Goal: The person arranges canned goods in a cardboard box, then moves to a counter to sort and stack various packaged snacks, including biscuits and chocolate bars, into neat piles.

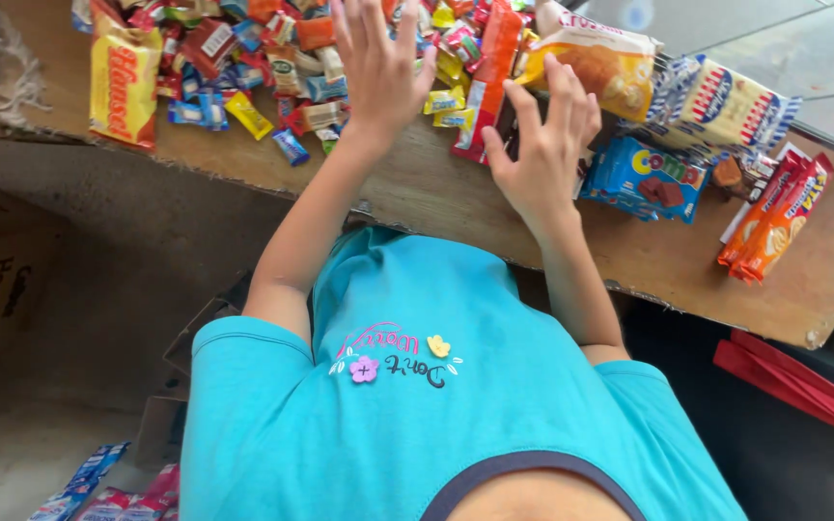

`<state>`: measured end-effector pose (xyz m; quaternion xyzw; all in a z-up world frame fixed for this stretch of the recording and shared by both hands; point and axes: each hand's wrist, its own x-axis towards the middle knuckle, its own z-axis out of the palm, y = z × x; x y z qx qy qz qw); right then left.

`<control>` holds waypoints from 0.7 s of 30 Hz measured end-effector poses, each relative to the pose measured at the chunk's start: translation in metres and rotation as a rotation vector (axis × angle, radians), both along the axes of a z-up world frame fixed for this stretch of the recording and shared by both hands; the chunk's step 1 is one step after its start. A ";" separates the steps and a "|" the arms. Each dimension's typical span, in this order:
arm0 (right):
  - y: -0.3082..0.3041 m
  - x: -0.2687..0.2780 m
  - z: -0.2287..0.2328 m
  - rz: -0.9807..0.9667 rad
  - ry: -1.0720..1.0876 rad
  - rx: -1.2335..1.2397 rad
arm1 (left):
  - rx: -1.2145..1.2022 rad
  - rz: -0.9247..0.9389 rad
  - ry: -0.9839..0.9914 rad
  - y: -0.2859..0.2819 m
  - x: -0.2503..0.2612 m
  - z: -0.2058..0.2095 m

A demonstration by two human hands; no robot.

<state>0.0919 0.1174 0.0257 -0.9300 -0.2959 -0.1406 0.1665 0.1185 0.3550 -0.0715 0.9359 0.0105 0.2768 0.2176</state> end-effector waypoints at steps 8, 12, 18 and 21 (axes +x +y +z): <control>0.051 0.001 -0.025 -0.031 0.066 -0.033 | 0.202 -0.067 0.029 0.063 -0.011 -0.004; 0.076 0.008 -0.028 -0.018 0.093 -0.010 | -0.158 -0.137 0.052 0.088 -0.028 0.018; 0.133 0.039 -0.042 0.133 0.057 0.029 | 0.008 0.295 0.024 0.169 -0.074 0.003; 0.168 0.070 -0.061 0.201 -0.054 0.056 | 0.205 0.524 0.138 0.211 -0.105 -0.003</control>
